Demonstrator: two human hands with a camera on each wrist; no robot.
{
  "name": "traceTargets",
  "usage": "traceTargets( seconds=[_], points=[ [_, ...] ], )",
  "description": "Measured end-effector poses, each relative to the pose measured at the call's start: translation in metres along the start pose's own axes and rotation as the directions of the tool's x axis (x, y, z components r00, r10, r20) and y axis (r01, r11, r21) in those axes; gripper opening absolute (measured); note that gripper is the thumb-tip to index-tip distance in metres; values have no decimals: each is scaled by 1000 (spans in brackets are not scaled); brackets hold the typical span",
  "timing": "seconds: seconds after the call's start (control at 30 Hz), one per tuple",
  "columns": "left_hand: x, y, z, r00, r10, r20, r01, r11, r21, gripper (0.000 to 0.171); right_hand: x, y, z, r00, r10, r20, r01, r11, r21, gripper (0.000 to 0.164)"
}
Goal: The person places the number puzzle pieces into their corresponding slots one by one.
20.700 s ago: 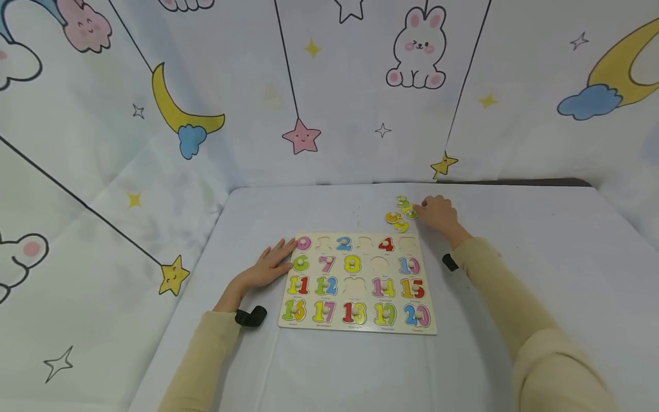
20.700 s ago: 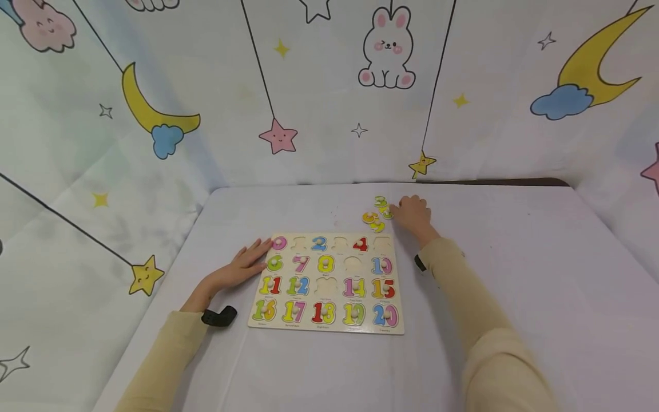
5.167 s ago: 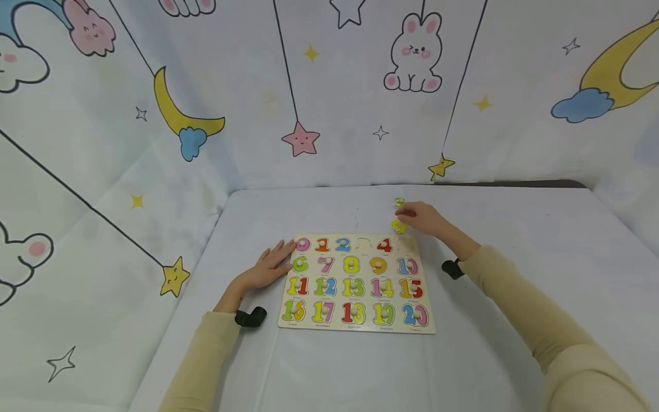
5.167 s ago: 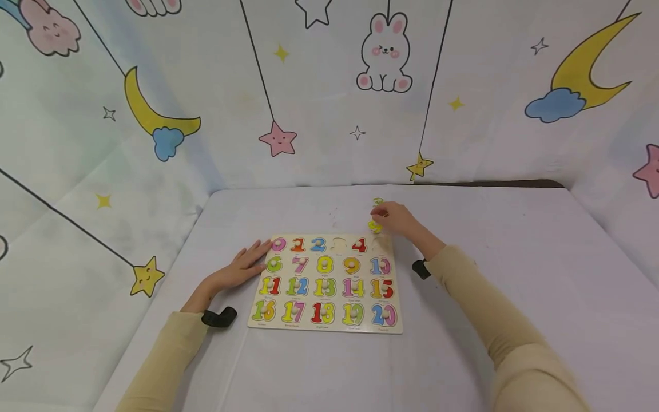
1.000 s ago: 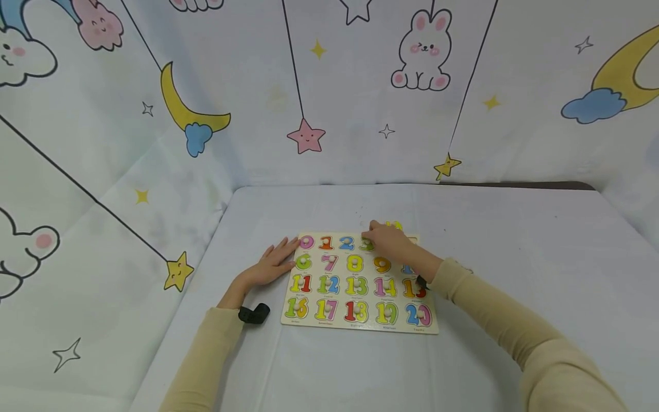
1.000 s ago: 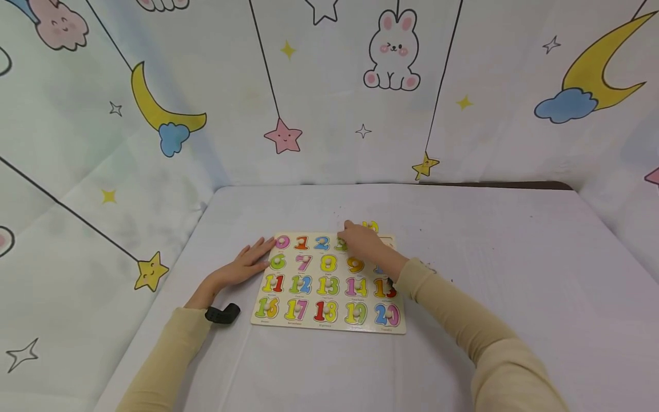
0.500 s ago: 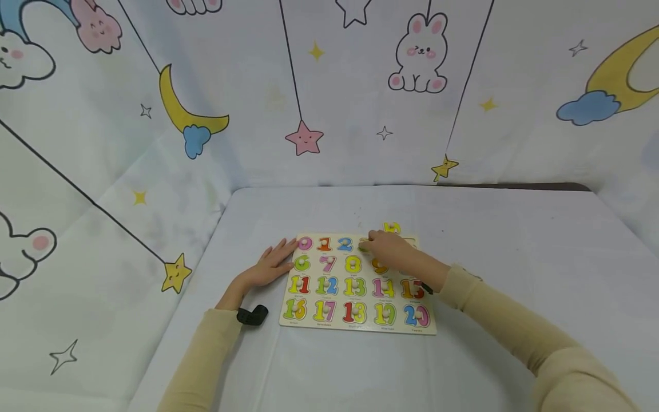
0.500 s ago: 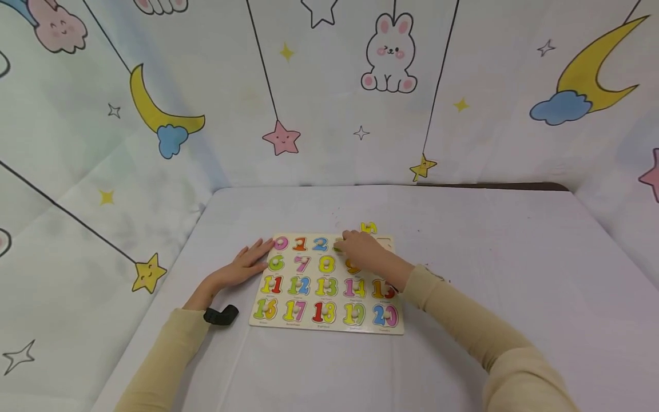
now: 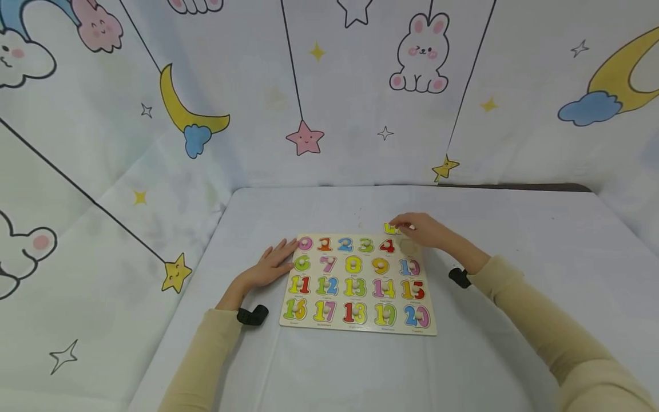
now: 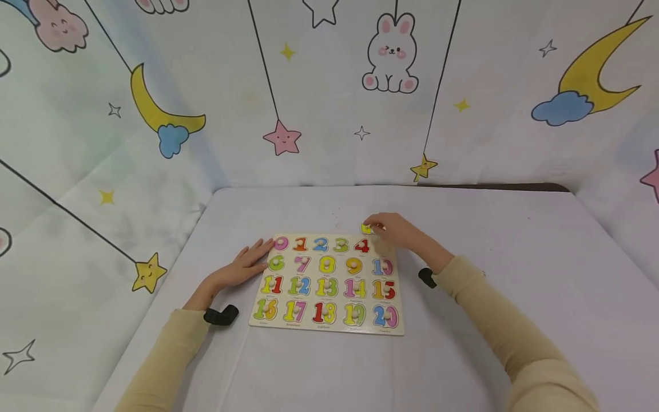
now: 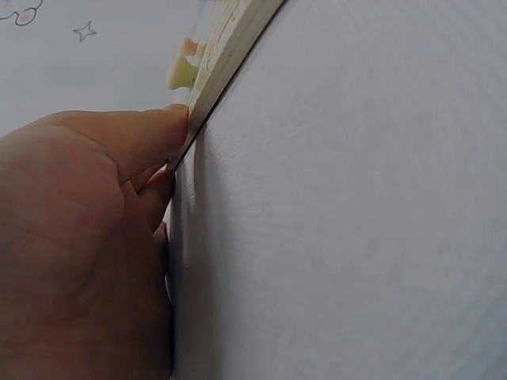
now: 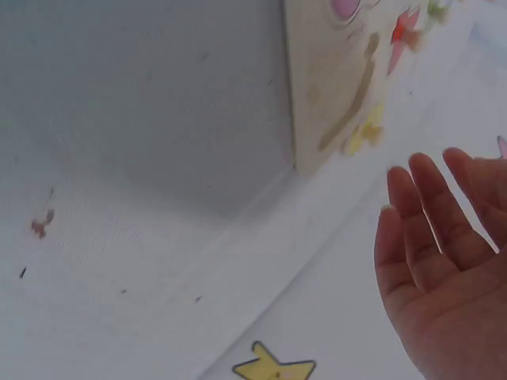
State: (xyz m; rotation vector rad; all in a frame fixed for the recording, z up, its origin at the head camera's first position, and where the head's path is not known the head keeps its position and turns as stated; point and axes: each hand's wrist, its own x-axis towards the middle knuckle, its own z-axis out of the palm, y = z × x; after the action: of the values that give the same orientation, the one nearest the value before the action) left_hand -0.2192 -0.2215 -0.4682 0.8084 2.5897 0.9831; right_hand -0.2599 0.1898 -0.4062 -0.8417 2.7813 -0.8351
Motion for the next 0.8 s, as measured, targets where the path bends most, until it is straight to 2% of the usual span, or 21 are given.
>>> traceTargets(
  seconds=[0.13, 0.23, 0.33, 0.4, 0.5, 0.6, 0.7, 0.8],
  points=[
    [-1, 0, -1, 1000, -9, 2, 9, 1000, 8, 60, 7, 19, -8, 991, 104, -84, -103, 995, 15, 26],
    [-1, 0, -1, 1000, -13, 2, 13, 1000, 16, 60, 15, 30, -5, 980, 183, -82, -184, 983, 3, 29],
    [0, 1, -1, 1000, -12, 6, 12, 1000, 11, 59, 23, 38, 0, 973, 223, -62, -225, 974, -34, 32],
    [-1, 1, 0, 1000, -12, 8, 12, 1000, 4, 59, 29, 38, 4, 981, 191, -37, -194, 977, -84, 37],
    [-1, 1, 0, 1000, -12, 8, 12, 1000, -2, 59, 35, 35, 8, 994, 103, 23, -98, 980, -176, 50],
    [-2, 1, 0, 1000, -8, 2, 8, 1000, -2, 60, 38, 30, 11, 993, 27, 118, 7, 960, -279, 59],
    [-1, 0, 0, 1000, -5, 0, 5, 1000, 2, 60, 41, 27, 13, 981, -16, 195, 87, 928, -362, 56],
    [-1, -1, -1, 1000, -6, 2, 6, 1000, 9, 60, 44, 28, 14, 975, -33, 218, 123, 901, -416, 49]
  ],
)
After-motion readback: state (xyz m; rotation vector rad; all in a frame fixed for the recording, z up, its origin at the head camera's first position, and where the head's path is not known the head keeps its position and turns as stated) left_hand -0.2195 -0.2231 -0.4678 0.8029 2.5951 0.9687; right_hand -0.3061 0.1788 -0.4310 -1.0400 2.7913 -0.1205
